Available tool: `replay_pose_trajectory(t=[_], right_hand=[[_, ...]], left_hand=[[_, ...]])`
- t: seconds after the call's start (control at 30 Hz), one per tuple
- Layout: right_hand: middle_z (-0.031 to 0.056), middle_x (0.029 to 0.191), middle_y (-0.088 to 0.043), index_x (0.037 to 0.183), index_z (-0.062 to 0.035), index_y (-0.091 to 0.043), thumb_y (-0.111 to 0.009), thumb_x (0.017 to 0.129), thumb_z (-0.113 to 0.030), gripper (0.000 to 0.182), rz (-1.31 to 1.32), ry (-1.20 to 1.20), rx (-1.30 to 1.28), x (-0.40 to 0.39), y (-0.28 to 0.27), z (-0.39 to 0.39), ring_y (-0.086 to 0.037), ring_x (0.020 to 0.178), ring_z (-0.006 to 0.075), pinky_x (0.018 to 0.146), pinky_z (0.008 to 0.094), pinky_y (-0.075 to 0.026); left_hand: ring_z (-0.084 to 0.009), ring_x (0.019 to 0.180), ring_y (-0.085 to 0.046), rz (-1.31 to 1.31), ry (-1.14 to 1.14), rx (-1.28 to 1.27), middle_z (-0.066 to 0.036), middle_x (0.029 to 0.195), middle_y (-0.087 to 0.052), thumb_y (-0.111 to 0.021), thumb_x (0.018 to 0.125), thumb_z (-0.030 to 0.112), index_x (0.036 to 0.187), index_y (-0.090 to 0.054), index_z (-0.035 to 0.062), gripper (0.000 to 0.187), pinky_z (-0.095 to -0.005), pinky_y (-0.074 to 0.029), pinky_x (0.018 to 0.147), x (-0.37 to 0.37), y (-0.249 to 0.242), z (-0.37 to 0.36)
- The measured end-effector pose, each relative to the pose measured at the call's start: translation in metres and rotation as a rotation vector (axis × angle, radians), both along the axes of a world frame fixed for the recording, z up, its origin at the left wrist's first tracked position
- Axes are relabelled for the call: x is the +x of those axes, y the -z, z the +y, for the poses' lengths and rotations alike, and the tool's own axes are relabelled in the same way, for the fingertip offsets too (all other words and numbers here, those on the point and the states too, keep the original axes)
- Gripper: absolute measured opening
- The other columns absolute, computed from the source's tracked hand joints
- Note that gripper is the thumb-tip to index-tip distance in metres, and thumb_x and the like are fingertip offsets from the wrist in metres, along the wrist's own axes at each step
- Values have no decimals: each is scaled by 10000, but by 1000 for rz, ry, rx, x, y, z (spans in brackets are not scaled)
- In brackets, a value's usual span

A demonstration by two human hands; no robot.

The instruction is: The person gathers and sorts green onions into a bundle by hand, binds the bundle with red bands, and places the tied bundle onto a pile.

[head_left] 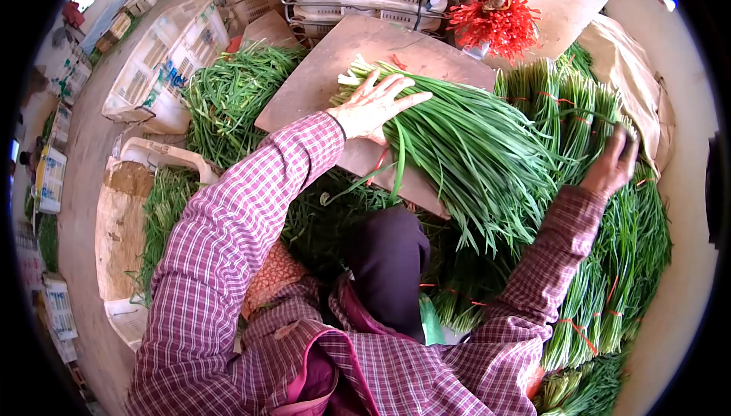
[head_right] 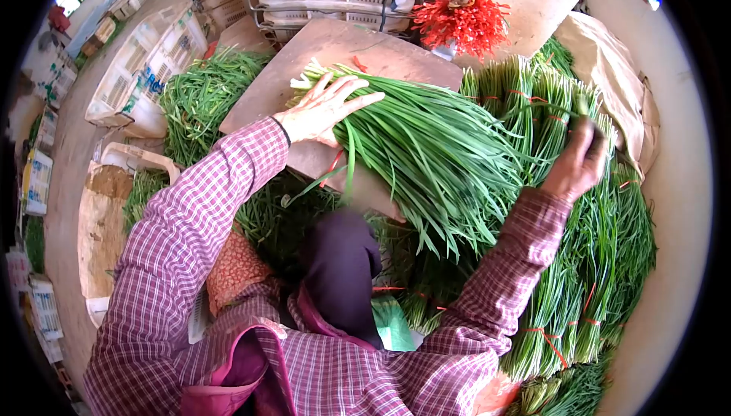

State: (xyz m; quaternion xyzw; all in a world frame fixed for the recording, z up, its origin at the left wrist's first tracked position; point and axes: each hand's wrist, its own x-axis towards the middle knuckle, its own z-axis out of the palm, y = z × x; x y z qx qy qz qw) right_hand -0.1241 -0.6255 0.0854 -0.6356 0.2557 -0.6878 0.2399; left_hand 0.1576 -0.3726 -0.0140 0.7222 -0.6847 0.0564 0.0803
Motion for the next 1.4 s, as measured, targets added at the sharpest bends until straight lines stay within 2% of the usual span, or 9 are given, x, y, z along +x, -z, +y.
replay_pose_trajectory(t=[0.13,0.33,0.4,0.47,0.73,0.87,0.93,1.07,1.4], right_hand=[[70,841,-600,977,8,-599,-566,926,-263,277,-245,-558,95,1,-55,73,-575,717,139,690,287,-512],[121,921,-638,1002,33,-622,-613,887,-295,348,803,-1583,363,66,-21,195,-633,767,214,713,332,-518],[111,884,-650,1002,-34,-637,-685,807,-241,289,1045,-1180,-298,99,45,188,-643,741,247,675,347,-522],[102,853,-639,969,-91,-643,-708,747,-201,256,1371,-792,-453,112,81,187,-637,729,283,649,374,-519],[73,757,-584,781,-110,-638,-674,735,-194,102,1354,-746,-500,96,94,169,-640,682,242,574,399,-501],[90,842,-658,919,-71,-671,-708,787,-201,190,1176,-1494,-337,69,29,220,-639,741,273,684,359,-511],[125,903,-677,996,-38,-666,-688,832,-229,253,1202,-2079,199,70,20,238,-654,791,263,730,356,-512],[107,830,-632,956,-75,-641,-679,795,-167,189,1257,-1225,-430,114,84,198,-636,788,296,711,390,-519],[63,904,-512,928,-134,-595,-676,748,-162,200,1338,-978,-846,132,134,183,-578,932,249,676,377,-533]], left_hand=[[-317,1346,-295,15,0,-27,-132,1412,-325,-886,449,276,1473,-191,276,1238,-566,-154,1121,1,2,-1],[-314,1376,-242,-16,4,16,-133,1451,-284,-882,497,292,1481,-139,304,1233,-593,-127,1119,6,6,-3],[-334,1367,-259,3,17,-55,-158,1425,-311,-859,546,329,1481,-170,262,1164,-568,-150,1119,5,10,-2],[-317,1374,-251,-11,-16,49,-135,1436,-306,-848,574,289,1482,-167,269,1135,-573,-156,1118,3,0,-1],[-311,1350,-286,-19,-17,-23,-155,1412,-336,-877,483,246,1470,-197,254,1199,-549,-150,1126,4,6,-2],[-326,1355,-279,10,-10,-2,-169,1419,-331,-876,496,298,1473,-188,249,1196,-565,-141,1122,5,4,0],[-331,1356,-277,-3,-15,0,-174,1418,-332,-875,501,315,1474,-185,248,1195,-570,-139,1121,5,7,-2],[-321,1357,-275,18,-15,-14,-161,1414,-336,-881,489,319,1474,-189,256,1205,-564,-151,1116,5,3,-1],[-311,1398,-197,69,-26,91,-151,1457,-284,-878,525,248,1472,-185,291,1175,-565,-115,1123,5,-3,-3]])
